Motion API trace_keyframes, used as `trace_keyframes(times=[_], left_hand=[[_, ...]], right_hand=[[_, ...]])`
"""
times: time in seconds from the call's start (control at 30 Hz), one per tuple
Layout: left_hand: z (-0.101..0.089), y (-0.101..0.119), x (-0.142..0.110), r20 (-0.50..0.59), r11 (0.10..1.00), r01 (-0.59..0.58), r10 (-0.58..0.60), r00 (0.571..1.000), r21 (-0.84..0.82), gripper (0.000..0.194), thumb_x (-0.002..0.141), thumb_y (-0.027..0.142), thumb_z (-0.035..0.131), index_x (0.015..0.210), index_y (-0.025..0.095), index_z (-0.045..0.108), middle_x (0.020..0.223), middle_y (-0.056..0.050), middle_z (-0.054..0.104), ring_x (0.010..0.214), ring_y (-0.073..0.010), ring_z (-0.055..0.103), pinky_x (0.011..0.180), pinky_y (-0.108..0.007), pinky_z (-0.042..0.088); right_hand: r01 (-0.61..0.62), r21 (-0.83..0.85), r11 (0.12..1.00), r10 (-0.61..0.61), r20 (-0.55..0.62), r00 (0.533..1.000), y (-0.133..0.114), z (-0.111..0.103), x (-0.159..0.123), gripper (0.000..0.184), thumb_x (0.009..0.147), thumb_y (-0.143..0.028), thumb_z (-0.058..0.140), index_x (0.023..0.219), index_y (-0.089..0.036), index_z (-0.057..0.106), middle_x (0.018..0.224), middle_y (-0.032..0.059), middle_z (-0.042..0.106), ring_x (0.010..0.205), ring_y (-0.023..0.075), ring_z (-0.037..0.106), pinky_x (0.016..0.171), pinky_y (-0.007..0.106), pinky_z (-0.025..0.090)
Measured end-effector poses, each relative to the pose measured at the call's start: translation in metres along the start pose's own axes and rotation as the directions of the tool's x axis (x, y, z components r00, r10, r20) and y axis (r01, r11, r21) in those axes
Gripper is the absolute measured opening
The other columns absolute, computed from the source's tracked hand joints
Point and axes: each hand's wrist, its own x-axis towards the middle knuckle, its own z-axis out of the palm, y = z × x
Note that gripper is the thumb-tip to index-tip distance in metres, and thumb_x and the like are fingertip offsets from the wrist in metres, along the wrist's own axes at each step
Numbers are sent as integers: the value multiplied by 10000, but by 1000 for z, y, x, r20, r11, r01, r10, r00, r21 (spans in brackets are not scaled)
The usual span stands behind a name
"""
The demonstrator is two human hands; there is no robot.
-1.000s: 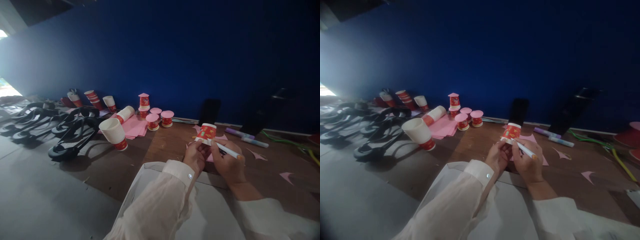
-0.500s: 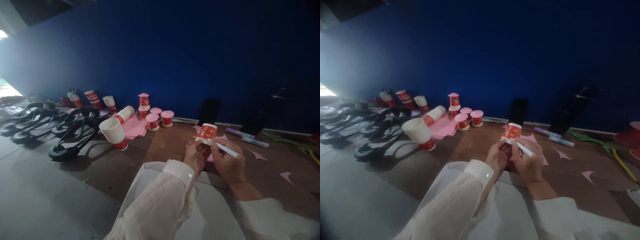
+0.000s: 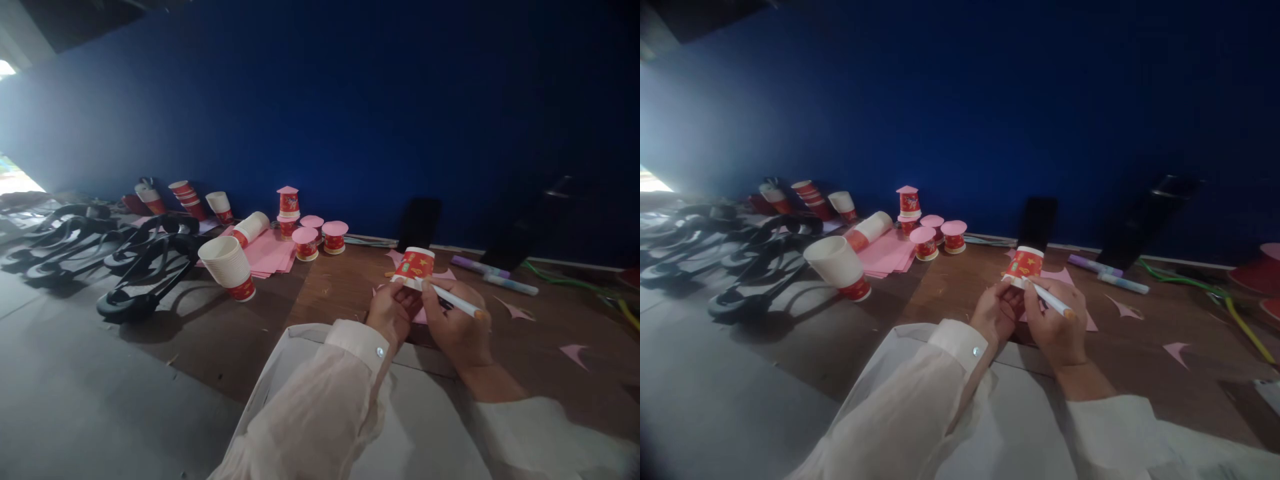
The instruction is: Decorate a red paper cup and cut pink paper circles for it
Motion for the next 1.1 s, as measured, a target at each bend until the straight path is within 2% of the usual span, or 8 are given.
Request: trace_keyframes(times=[0.23,0.6,0.8,1.1], left_hand=[[-2,0,4,-5,1000,-7,7,1000,19,72,872,129,646,815,130,691,737,-70,701,621,-143,651,655,-250,538],[0,4,0,-16,1000,4,-4,1000,7,140,911,124,591,821,119,700,758,-82,709,625,-142,646,693,-267,545],[3,6,-2,-33,1000,4,-3,999,9,191,947,131,558,807,111,686,721,-70,692,595,-132,647,640,-247,527],[4,7,-4,-37,999,11,-9,999,32,225,959,147,536,811,101,700,702,-72,688,591,-140,631,686,-271,536]], right_hand=[[-14,1,1000,14,9,1000,1,-1,0,235,966,-390,599,892,-200,716,859,109,790,827,276,756,809,427,567],[13,-20,1000,-13,-2,1000,2,0,0,229,972,-382,598,898,-197,712,862,113,789,810,273,749,775,410,556],[5,-7,1000,-5,0,1000,1,-1,0,231,967,-376,607,898,-191,726,848,111,785,792,275,743,780,417,553],[100,5,995,-100,0,995,4,-2,3,193,972,-319,618,901,-173,723,835,107,786,756,256,747,726,375,545]])
